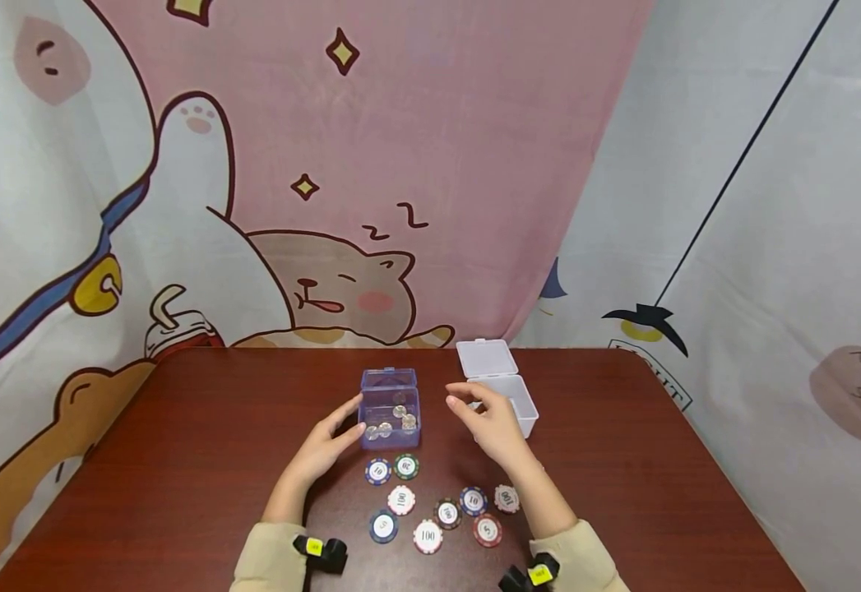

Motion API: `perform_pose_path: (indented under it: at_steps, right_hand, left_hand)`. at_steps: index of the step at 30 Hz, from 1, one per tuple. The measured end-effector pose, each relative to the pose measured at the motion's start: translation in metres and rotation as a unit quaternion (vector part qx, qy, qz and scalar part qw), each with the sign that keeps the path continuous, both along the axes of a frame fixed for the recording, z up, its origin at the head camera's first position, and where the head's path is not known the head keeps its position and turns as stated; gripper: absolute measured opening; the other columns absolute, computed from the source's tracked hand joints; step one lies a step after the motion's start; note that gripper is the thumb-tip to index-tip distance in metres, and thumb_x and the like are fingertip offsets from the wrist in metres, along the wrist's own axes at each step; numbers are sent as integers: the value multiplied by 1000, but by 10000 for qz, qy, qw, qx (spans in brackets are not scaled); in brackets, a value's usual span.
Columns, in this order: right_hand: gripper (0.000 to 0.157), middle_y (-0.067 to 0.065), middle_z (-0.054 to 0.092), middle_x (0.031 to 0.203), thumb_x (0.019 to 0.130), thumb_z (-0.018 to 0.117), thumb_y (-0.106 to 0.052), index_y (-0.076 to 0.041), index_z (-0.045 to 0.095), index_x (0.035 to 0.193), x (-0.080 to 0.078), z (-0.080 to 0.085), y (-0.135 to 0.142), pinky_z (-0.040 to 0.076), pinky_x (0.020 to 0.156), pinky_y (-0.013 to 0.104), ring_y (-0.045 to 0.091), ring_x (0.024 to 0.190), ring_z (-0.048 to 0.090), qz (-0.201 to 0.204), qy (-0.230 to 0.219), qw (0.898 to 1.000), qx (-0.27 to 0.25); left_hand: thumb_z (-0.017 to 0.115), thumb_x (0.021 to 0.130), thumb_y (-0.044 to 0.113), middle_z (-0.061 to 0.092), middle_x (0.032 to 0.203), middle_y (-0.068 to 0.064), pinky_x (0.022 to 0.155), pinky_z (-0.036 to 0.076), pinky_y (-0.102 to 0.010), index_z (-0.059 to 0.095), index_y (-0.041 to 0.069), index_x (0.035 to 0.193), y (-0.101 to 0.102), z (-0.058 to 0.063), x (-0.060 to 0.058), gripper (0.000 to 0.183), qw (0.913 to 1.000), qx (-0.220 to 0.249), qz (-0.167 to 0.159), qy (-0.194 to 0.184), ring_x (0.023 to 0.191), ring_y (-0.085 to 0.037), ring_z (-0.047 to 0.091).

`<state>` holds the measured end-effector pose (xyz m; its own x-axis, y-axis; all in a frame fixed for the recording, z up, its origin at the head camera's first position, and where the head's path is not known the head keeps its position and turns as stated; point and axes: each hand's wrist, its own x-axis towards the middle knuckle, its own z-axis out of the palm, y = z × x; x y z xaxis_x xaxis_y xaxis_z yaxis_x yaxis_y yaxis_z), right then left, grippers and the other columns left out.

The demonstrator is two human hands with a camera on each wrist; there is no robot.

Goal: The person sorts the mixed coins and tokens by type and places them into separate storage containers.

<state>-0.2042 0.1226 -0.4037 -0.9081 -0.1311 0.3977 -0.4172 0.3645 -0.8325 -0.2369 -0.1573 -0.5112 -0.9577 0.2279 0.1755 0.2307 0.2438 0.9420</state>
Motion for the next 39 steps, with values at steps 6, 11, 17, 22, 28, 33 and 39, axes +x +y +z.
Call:
perform_pose_path:
  at_steps: [6,11,17,22,28,33,39]
  right_hand:
    - [23,-1,64,98,84,63,-27,-15,67,103,-11,-21,23,43,71,33,14,85,55,-177,160,9997,-83]
    - [24,1,65,97,84,63,-22,-7,67,103,-12,-25,39,43,70,33,14,86,56,-422,414,9979,-276]
    - [20,13,62,101,84,61,-7,0,65,103,-8,-19,55,42,72,25,18,89,56,-622,752,9944,-412]
    - [22,21,58,105,86,58,-2,9,61,104,-3,-12,63,41,71,19,20,88,55,-676,724,9925,-715]
    - [24,24,57,106,86,57,-3,11,60,105,-10,-21,77,42,70,18,18,86,53,-835,563,9898,-1011]
    - [28,21,58,109,88,56,-12,5,59,111,-19,-37,91,41,75,17,12,92,55,-1020,-10,9864,-1286]
    - [35,17,54,120,91,52,-21,1,55,119,-28,-57,107,38,81,15,12,104,51,-1027,-527,9849,-1290]
  left_hand:
    - [59,87,19,39,137,-9,101,16,-52,39,14,137,0,-1,-1,53,10000,-33,18,-30,129,-25,26]
    - [59,87,22,38,137,-8,101,16,-52,38,15,137,-1,-1,-1,54,10000,-80,2,-4,129,-24,26]
    - [59,87,18,38,137,-8,101,14,-52,38,14,137,-2,-1,-1,54,10000,9,1,-4,129,-25,24]
    - [59,87,17,38,137,-9,101,14,-53,39,16,137,-1,-1,-1,53,10000,20,-8,6,129,-25,25]
    - [58,88,17,39,137,-8,101,15,-52,39,17,137,-1,-1,-1,53,10000,-24,11,-34,129,-24,25]
    - [59,87,18,39,137,-8,101,15,-51,39,17,137,-1,0,0,53,10000,3,-5,-9,129,-24,25]
    - [59,88,18,38,137,-11,101,17,-52,39,16,137,0,0,1,53,10000,5,-10,-28,128,-25,27]
